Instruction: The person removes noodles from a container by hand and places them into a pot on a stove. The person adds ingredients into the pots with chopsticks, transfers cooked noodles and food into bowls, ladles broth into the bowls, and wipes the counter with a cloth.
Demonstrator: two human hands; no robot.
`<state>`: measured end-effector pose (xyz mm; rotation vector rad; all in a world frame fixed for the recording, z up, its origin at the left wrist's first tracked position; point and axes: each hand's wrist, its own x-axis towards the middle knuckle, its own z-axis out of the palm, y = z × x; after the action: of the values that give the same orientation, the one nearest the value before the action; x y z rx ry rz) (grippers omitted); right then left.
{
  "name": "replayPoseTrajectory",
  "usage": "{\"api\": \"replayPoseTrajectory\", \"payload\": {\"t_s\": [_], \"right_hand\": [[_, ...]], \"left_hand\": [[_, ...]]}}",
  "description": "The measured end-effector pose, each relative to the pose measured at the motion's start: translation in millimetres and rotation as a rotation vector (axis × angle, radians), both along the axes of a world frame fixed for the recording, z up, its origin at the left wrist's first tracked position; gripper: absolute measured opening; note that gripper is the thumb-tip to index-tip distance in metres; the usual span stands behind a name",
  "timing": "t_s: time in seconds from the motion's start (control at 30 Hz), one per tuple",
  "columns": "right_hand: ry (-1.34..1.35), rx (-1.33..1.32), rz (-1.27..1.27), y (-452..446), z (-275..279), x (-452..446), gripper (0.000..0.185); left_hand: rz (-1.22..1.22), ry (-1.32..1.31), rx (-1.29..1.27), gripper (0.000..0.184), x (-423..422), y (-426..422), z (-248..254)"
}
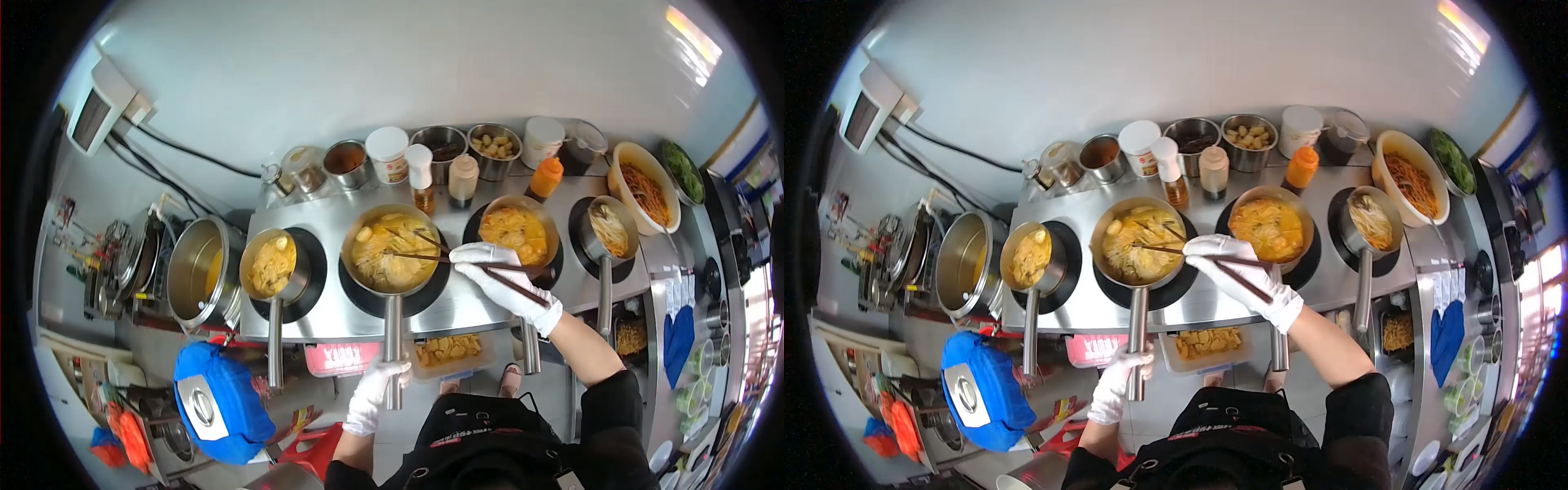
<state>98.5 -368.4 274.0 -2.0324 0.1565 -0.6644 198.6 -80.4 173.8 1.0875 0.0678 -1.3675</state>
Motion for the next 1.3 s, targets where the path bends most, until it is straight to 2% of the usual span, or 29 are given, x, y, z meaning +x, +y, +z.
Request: {"api": "replayPoseTrajectory", "payload": {"t_s": [0.1, 0.23, 0.3, 0.37, 0.43, 0.47, 0.5, 0.53, 0.57, 0.63, 0.67, 0.77, 0.8, 0.83, 0.9, 0.97, 1.0, 1.03, 1.07, 1.1, 1.17, 1.2, 1.3], "right_hand": [[-0.165, -0.275, -0.015, 5, 23, -29, 0.020], [-0.161, -0.411, -0.054, 17, 60, -82, 0.030], [-0.274, -0.482, 0.015, 17, 71, -109, 0.031], [-0.244, -0.532, -0.111, 27, 88, -140, 0.026], [-0.254, -0.583, -0.147, 24, 90, -177, 0.035], [-0.299, -0.526, -0.200, 20, 90, -199, 0.034], [-0.362, -0.471, -0.228, 15, 90, -221, 0.033], [-0.415, -0.366, -0.232, 7, 88, -246, 0.030], [-0.427, -0.353, -0.327, 5, 91, -270, 0.026], [-0.276, -0.440, -0.435, 19, 108, -325, 0.024], [-0.304, -0.456, -0.441, 17, 109, -350, 0.024], [-0.203, -0.558, -0.481, 26, 102, -416, 0.026], [-0.223, -0.596, -0.465, 29, 96, -437, 0.029], [-0.130, -0.615, -0.491, 40, 103, -464, 0.022], [-0.024, -0.448, -0.606, 51, 95, -507, 0.018], [-0.068, -0.480, -0.832, 56, 84, -552, 0.015], [-0.230, -0.482, -0.911, 53, 81, -575, 0.014], [-0.064, -0.224, -1.058, 66, 80, -604, 0.010], [-0.349, -0.133, -1.251, 59, 58, -619, 0.013], [-0.639, 0.405, -1.251, 62, 53, -634, 0.016], [-0.834, 0.588, -1.417, 67, 40, -672, 0.019], [-0.872, 0.515, -1.521, 63, 19, -694, 0.021], [-1.089, 0.650, -1.597, 60, -14, -742, 0.021]], "left_hand": [[-0.079, -0.071, 0.044, 0.028, 4, 13, 31], [-0.147, -0.187, 0.044, 0.031, -9, 13, 97], [-0.173, -0.268, 0.146, 0.030, -20, 5, 127], [-0.258, -0.283, 0.065, 0.035, -29, -10, 141], [-0.341, -0.197, -0.017, 0.036, -37, -17, 139], [-0.362, -0.288, 0.062, 0.016, -73, -37, 179], [-0.351, -0.390, 0.136, 0.011, -117, -49, 215], [-0.315, -0.444, 0.212, 0.008, -139, -59, 222], [-0.356, -0.454, 0.203, 0.008, -143, -67, 211], [-0.652, -0.317, -0.093, 0.016, -142, -59, 188], [-0.487, -0.335, 0.120, 0.020, -199, -77, 224], [-0.558, -0.312, 0.086, 0.027, -261, -104, 228], [-0.646, -0.282, 0.054, 0.035, -263, -112, 206], [-0.899, -0.131, -0.115, 0.036, -253, -134, 165], [-0.944, -0.182, -0.074, 0.035, -305, -148, 164], [-1.091, -0.140, -0.083, 0.032, -338, -169, 140], [-1.101, -0.151, -0.068, 0.031, -364, -174, 138], [-1.104, -0.165, -0.053, 0.031, -390, -178, 138], [-1.165, -0.187, -0.041, 0.031, -412, -185, 135], [-1.220, -0.210, -0.029, 0.031, -430, -193, 128], [-1.323, -0.171, -0.097, 0.028, -459, -209, 110], [-1.370, -0.197, -0.101, 0.029, -475, -216, 107], [-1.486, -0.245, -0.148, 0.031, -511, -239, 95]]}}
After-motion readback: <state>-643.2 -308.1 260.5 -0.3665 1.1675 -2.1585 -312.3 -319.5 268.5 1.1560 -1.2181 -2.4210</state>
